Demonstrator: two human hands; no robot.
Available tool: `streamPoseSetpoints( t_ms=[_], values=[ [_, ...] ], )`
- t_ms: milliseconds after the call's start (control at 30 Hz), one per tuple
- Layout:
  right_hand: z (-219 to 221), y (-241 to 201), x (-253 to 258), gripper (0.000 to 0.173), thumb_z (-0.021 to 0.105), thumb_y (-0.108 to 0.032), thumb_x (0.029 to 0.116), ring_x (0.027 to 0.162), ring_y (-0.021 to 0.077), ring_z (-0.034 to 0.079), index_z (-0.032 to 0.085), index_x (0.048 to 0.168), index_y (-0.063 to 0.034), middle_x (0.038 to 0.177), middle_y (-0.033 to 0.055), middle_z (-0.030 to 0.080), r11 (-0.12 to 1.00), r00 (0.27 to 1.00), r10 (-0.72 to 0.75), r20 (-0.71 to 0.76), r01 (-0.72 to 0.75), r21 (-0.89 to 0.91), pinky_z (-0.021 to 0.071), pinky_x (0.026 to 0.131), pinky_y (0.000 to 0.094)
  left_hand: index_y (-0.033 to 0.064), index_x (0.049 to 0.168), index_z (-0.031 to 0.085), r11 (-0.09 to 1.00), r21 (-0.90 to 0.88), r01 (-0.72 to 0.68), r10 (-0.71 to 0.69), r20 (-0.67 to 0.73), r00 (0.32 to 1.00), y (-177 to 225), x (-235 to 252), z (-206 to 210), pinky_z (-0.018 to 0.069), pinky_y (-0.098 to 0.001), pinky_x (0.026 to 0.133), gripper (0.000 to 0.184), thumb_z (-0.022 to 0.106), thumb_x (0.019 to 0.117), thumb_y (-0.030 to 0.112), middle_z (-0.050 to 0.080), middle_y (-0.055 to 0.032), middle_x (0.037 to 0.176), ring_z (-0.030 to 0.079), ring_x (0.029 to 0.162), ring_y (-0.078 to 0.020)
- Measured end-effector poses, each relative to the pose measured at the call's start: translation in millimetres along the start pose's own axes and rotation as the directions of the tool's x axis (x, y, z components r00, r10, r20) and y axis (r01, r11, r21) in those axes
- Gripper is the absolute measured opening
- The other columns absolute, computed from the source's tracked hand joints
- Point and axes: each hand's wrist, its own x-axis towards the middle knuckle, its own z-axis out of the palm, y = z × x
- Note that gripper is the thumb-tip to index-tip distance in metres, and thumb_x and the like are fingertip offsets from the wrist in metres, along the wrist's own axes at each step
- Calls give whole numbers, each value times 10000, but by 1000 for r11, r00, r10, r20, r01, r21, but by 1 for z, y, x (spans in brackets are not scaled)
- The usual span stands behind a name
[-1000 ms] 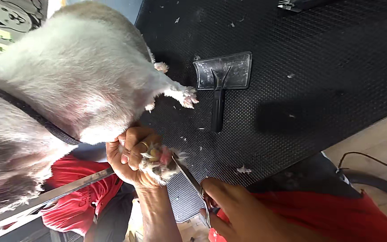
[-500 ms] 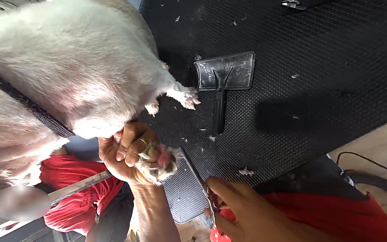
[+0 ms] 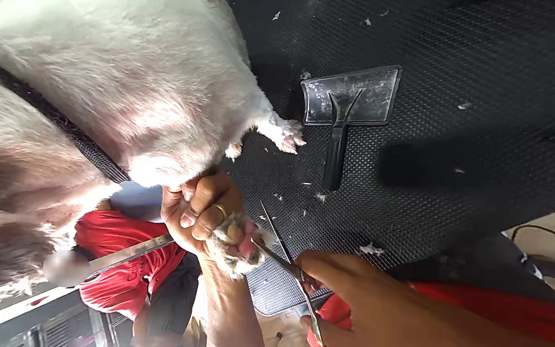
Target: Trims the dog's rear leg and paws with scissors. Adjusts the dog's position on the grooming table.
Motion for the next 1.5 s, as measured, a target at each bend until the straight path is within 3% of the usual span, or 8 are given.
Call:
streamPoseSetpoints(
  t_ms=[233, 433, 700, 900, 1000, 1167, 1333, 1500],
  values=[
    [4, 0, 1, 280, 719, -187, 877, 774, 126, 645, 591, 1103, -83, 898, 56, 629, 1000, 999, 16, 51, -17, 16, 571, 647, 274, 32, 889, 575, 1000, -7, 0, 0, 1, 1000, 2, -4, -4, 372, -136, 387, 367, 354, 1049, 277, 474, 35, 558, 438, 398, -20],
    [5, 0, -1, 267, 705, -148, 868, 751, 137, 637, 590, 1100, -81, 874, 51, 621, 999, 997, 38, 70, -39, 11, 565, 632, 287, 24, 892, 567, 1000, -4, 0, 0, 27, 1000, 4, -5, -8, 351, -138, 365, 392, 316, 1063, 272, 442, 37, 536, 413, 376, -20],
    [9, 0, -3, 239, 694, -136, 871, 709, 132, 635, 599, 1084, -80, 846, 48, 618, 996, 996, 84, 27, -83, -37, 566, 600, 282, 33, 875, 558, 1000, 26, 8, -9, 42, 999, 0, -6, -4, 345, -140, 371, 393, 308, 1070, 266, 440, 36, 547, 407, 385, -20],
    [8, 1, -8, 282, 717, -192, 876, 788, 78, 644, 599, 1104, -73, 905, 39, 625, 997, 997, 70, -44, -70, 12, 584, 669, 226, 38, 877, 553, 998, -2, 65, -65, 39, 997, 3, -6, -5, 344, -142, 382, 385, 323, 1059, 287, 423, 43, 547, 400, 389, -24],
    [7, 2, -8, 304, 711, -232, 869, 784, 103, 631, 604, 1114, -87, 912, 43, 631, 997, 999, 8, -47, -11, -76, 560, 649, 241, 45, 882, 546, 999, 19, 48, -49, 32, 998, 0, -8, -4, 345, -139, 377, 400, 308, 1066, 309, 419, 48, 546, 396, 386, -18],
    [7, 0, -10, 221, 648, -132, 875, 685, 117, 617, 602, 1089, -99, 840, 30, 619, 986, 997, 29, -74, -41, -160, 545, 572, 262, 44, 887, 557, 999, -19, 44, -44, 19, 999, 1, -8, -5, 360, -136, 376, 367, 342, 1059, 287, 444, 43, 555, 418, 386, -23],
    [-1, -3, -15, 287, 691, -295, 900, 756, 36, 658, 603, 1102, -112, 900, -7, 641, 980, 988, 100, -119, -118, -162, 596, 629, 216, 65, 880, 561, 997, 33, 76, -76, -2, 997, -4, -7, 1, 368, -121, 406, 315, 372, 1031, 266, 454, 64, 582, 431, 414, -5],
    [-10, -18, -16, 262, 668, -244, 876, 636, 148, 602, 603, 1083, -96, 820, 35, 613, 928, 992, 55, -112, -92, -361, 513, 509, 303, 72, 872, 549, 993, 110, 47, -45, -25, 999, -9, -4, 5, 358, -126, 398, 304, 363, 1042, 242, 426, 66, 570, 407, 403, -8]
  ],
)
